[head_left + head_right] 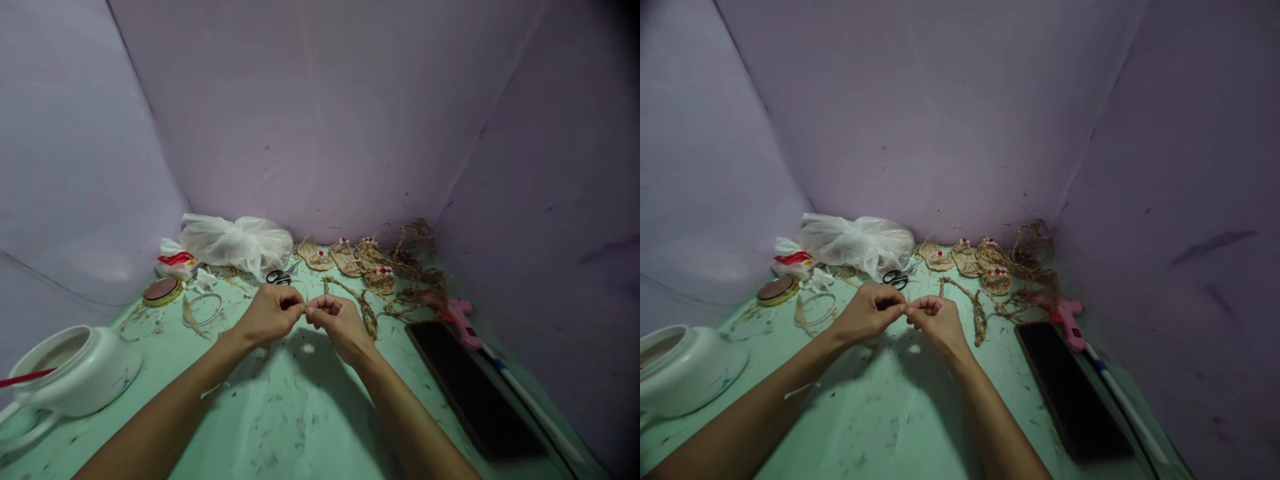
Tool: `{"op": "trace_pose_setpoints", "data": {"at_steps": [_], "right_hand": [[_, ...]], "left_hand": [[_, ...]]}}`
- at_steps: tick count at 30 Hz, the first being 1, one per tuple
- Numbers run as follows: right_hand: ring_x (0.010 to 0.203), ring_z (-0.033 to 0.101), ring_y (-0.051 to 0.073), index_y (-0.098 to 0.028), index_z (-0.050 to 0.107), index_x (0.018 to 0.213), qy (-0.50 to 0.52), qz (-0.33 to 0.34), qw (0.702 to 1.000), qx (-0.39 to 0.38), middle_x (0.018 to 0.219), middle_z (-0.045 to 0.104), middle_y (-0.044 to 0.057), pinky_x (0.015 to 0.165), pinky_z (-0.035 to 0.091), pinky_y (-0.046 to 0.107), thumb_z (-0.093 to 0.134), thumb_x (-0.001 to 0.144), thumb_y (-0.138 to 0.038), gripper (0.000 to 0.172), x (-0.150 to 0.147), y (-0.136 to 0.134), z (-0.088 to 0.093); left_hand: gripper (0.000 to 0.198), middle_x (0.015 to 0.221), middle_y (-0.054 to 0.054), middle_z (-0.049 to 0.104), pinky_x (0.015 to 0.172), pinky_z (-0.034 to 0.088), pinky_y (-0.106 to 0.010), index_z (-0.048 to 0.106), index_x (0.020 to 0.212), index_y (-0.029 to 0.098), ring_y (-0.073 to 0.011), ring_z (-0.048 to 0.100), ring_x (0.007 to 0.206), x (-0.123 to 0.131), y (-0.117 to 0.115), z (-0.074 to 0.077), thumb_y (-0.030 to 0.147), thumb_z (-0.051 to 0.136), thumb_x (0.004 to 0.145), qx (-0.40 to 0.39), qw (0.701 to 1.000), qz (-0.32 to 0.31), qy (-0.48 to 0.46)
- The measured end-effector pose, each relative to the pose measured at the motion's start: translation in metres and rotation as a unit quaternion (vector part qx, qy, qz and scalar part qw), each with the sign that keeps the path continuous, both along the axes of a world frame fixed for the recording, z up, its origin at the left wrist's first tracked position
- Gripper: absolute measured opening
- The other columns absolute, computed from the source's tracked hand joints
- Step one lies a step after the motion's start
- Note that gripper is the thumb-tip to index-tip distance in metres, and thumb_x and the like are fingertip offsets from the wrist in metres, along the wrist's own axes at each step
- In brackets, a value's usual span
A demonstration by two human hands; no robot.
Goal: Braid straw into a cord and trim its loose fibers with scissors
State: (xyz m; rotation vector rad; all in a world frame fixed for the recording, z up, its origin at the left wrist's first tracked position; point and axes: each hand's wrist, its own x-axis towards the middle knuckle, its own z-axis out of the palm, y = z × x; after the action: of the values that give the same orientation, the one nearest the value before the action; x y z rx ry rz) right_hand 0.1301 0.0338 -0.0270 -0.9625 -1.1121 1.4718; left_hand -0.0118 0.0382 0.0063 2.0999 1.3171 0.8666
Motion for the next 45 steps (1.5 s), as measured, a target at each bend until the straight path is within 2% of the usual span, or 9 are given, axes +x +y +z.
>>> {"op": "trace_pose_setpoints", "data": {"at_steps": [6,10,14,21,28,31,34,39,45], "right_hand": [[0.044,0.039,0.007,-0.015,0.057,0.054,-0.040,-0.031,0.999,0.016,0.045,0.050,-0.005,0.045,0.028,0.020,0.058,0.054,-0.015,0.001,0.000,0.000,0.004],[0.045,0.038,0.007,-0.015,0.057,0.057,-0.045,-0.021,0.998,0.026,0.047,0.051,-0.005,0.045,0.027,0.020,0.058,0.056,-0.017,0.002,-0.001,-0.001,0.005],[0.045,0.038,0.007,-0.015,0.058,0.060,-0.040,0.015,0.999,0.025,0.048,0.051,-0.005,0.045,0.026,0.020,0.062,0.057,-0.019,0.007,-0.001,-0.003,0.004],[0.049,0.045,0.009,-0.014,0.061,0.060,0.034,0.051,0.998,0.012,0.053,0.057,0.000,0.050,0.033,0.023,0.062,0.061,-0.029,0.015,0.003,0.001,-0.002],[0.045,0.042,0.007,-0.014,0.059,0.060,-0.008,0.024,0.999,0.020,0.048,0.053,-0.003,0.047,0.031,0.020,0.065,0.056,-0.021,0.010,0.002,0.000,-0.002],[0.045,0.040,0.007,-0.015,0.056,0.060,-0.048,-0.011,0.997,0.052,0.048,0.051,-0.004,0.045,0.029,0.020,0.061,0.060,-0.019,0.006,0.001,-0.002,0.001],[0.048,0.040,0.008,-0.016,0.054,0.062,-0.046,-0.023,0.994,0.094,0.051,0.049,-0.005,0.047,0.030,0.020,0.060,0.063,-0.021,0.007,0.002,-0.003,0.003],[0.052,0.042,0.009,-0.017,0.055,0.066,-0.041,0.017,0.992,0.121,0.056,0.050,-0.004,0.051,0.032,0.021,0.061,0.065,-0.023,0.009,0.006,-0.005,0.003],[0.056,0.046,0.010,-0.016,0.056,0.068,-0.049,0.038,0.987,0.146,0.061,0.053,-0.001,0.054,0.035,0.022,0.063,0.065,-0.023,0.010,0.005,-0.003,-0.004]], "left_hand": [[0.016,0.044,0.005,0.041,0.041,0.025,-0.017,0.060,0.058,0.013,-0.0053,0.033,0.042,0.000,-0.001,0.005,0.023,0.053,0.068,-0.097,0.993,-0.021,-0.058],[0.014,0.044,0.005,0.042,0.041,0.025,-0.018,0.059,0.058,0.013,-0.0054,0.033,0.043,0.001,-0.001,0.006,0.022,0.053,0.066,-0.113,0.992,-0.009,-0.060],[0.011,0.046,0.004,0.046,0.042,0.026,-0.018,0.057,0.053,0.013,-0.0060,0.036,0.044,0.001,-0.001,0.003,0.018,0.051,0.062,-0.075,0.997,0.018,-0.017],[0.013,0.049,0.001,0.051,0.045,0.026,-0.020,0.058,0.054,0.015,-0.0081,0.039,0.047,0.002,-0.007,-0.001,0.017,0.050,0.064,0.080,0.993,0.030,0.076],[0.013,0.049,0.002,0.051,0.047,0.027,-0.020,0.057,0.056,0.015,-0.0079,0.040,0.048,0.002,-0.006,-0.002,0.017,0.049,0.066,0.070,0.993,0.019,0.092],[0.014,0.048,0.003,0.048,0.045,0.027,-0.019,0.057,0.056,0.015,-0.0070,0.039,0.047,0.002,-0.007,0.001,0.019,0.050,0.067,0.032,0.998,0.015,0.050],[0.017,0.046,0.003,0.047,0.041,0.027,-0.018,0.056,0.057,0.014,-0.0058,0.039,0.041,0.002,-0.007,0.006,0.026,0.051,0.069,-0.079,0.996,0.001,-0.048],[0.020,0.046,0.002,0.055,0.030,0.019,-0.016,0.054,0.064,0.014,-0.0043,0.036,0.028,-0.001,-0.003,0.011,0.034,0.057,0.065,-0.298,0.936,-0.001,-0.189],[0.016,0.042,0.002,0.055,0.029,0.020,-0.015,0.057,0.062,0.011,-0.0042,0.037,0.027,-0.005,0.000,0.013,0.026,0.061,0.058,-0.335,0.926,0.004,-0.174]]}}
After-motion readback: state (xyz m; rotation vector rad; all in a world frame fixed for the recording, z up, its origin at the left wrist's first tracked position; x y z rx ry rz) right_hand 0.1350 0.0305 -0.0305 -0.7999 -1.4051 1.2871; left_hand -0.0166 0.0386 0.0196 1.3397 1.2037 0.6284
